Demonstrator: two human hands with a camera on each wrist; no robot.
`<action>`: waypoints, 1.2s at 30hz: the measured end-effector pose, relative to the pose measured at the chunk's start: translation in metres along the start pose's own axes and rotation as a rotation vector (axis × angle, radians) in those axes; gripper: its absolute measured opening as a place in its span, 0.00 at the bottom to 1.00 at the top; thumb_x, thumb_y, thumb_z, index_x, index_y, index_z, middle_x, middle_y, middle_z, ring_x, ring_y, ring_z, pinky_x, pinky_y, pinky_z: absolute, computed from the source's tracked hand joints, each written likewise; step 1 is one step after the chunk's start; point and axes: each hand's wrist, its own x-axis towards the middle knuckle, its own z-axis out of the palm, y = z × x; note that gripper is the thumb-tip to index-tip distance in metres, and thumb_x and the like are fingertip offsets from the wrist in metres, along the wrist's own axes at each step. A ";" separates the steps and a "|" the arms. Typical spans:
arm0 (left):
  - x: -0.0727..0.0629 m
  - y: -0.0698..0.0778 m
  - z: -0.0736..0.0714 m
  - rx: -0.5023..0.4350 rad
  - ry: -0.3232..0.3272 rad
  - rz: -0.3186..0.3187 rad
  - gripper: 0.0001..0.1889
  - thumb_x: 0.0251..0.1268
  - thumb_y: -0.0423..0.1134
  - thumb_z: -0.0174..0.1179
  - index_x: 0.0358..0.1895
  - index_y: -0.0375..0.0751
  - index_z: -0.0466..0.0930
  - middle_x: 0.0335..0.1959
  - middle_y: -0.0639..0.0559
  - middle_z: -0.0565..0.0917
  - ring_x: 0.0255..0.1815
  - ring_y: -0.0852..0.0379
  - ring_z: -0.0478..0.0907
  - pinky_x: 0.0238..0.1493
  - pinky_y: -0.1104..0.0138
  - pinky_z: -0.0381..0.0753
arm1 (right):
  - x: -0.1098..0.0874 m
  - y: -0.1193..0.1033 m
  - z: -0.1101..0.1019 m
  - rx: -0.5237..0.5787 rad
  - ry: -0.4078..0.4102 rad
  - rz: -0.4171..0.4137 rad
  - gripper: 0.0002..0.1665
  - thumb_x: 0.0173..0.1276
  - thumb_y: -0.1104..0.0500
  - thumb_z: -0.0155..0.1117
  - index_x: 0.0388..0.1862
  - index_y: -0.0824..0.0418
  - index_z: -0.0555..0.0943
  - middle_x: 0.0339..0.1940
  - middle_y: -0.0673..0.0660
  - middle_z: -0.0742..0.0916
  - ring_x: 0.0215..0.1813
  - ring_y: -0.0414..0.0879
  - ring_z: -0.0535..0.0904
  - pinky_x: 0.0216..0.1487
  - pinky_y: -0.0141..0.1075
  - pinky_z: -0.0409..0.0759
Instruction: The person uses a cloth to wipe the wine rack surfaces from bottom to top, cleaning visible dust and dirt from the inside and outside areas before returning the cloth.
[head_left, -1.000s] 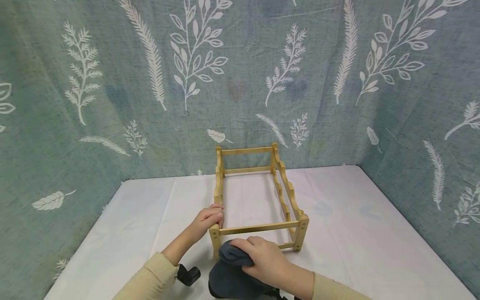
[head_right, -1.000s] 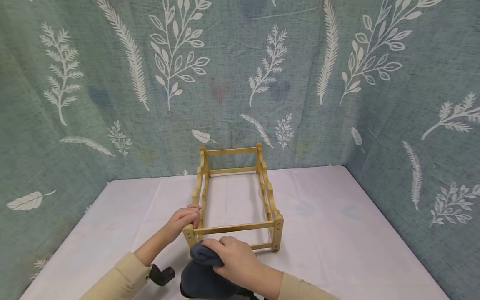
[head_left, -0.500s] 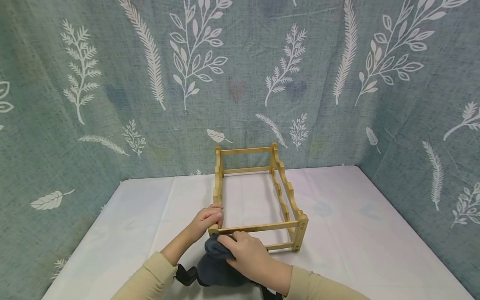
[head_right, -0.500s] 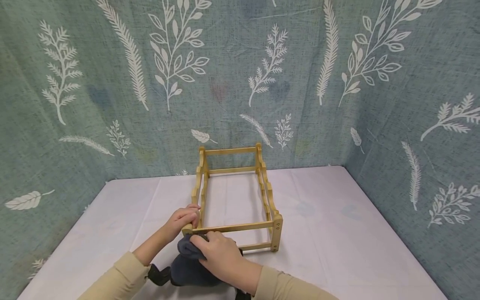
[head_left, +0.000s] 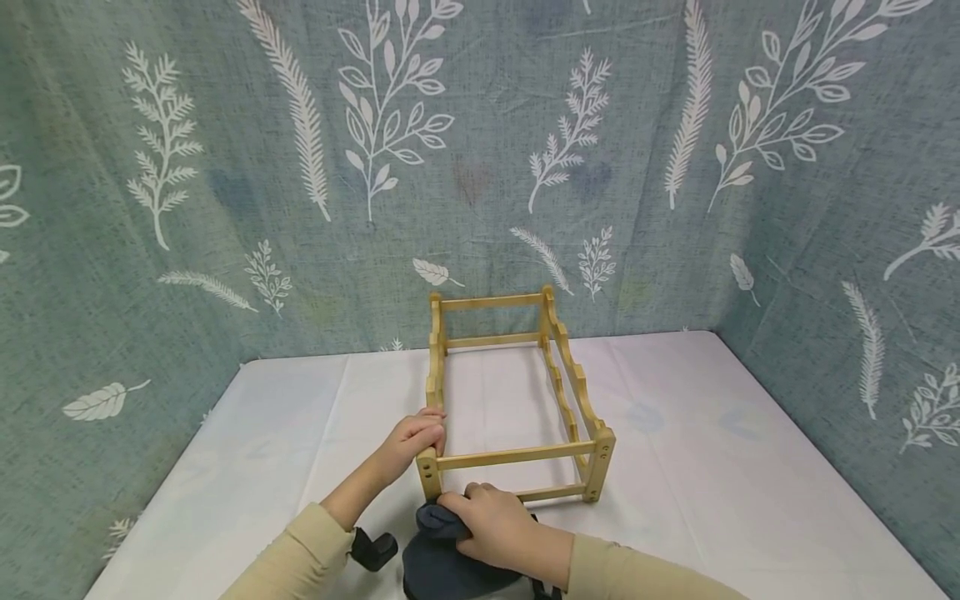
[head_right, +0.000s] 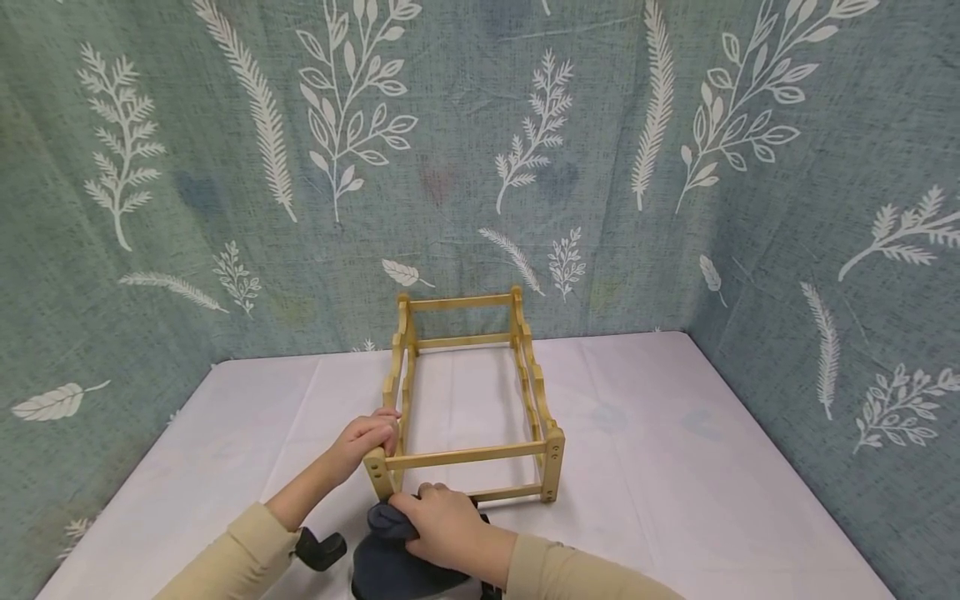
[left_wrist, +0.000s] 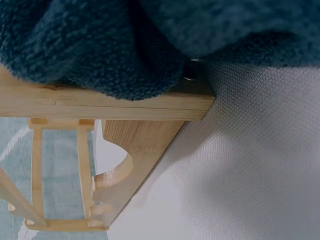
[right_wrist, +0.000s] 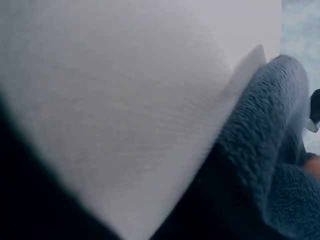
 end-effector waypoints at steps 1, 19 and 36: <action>0.000 0.000 0.000 0.001 -0.001 0.000 0.17 0.65 0.25 0.40 0.18 0.37 0.69 0.13 0.48 0.69 0.29 0.54 0.73 0.60 0.74 0.59 | 0.000 0.000 0.000 0.008 -0.005 0.000 0.26 0.57 0.44 0.65 0.54 0.45 0.72 0.34 0.50 0.80 0.34 0.38 0.76 0.24 0.28 0.71; 0.004 0.030 0.001 0.001 0.010 0.026 0.16 0.59 0.17 0.39 0.17 0.33 0.66 0.12 0.46 0.68 0.24 0.56 0.70 0.59 0.73 0.61 | 0.002 -0.002 0.008 0.071 0.108 -0.084 0.18 0.65 0.41 0.54 0.49 0.46 0.75 0.30 0.46 0.81 0.29 0.33 0.74 0.21 0.22 0.66; 0.001 0.000 0.000 -0.016 -0.033 0.113 0.18 0.60 0.16 0.38 0.18 0.35 0.69 0.13 0.47 0.67 0.19 0.57 0.68 0.60 0.70 0.60 | 0.003 -0.014 -0.044 0.111 0.475 -0.101 0.15 0.61 0.51 0.63 0.47 0.51 0.77 0.31 0.48 0.84 0.31 0.38 0.80 0.29 0.24 0.76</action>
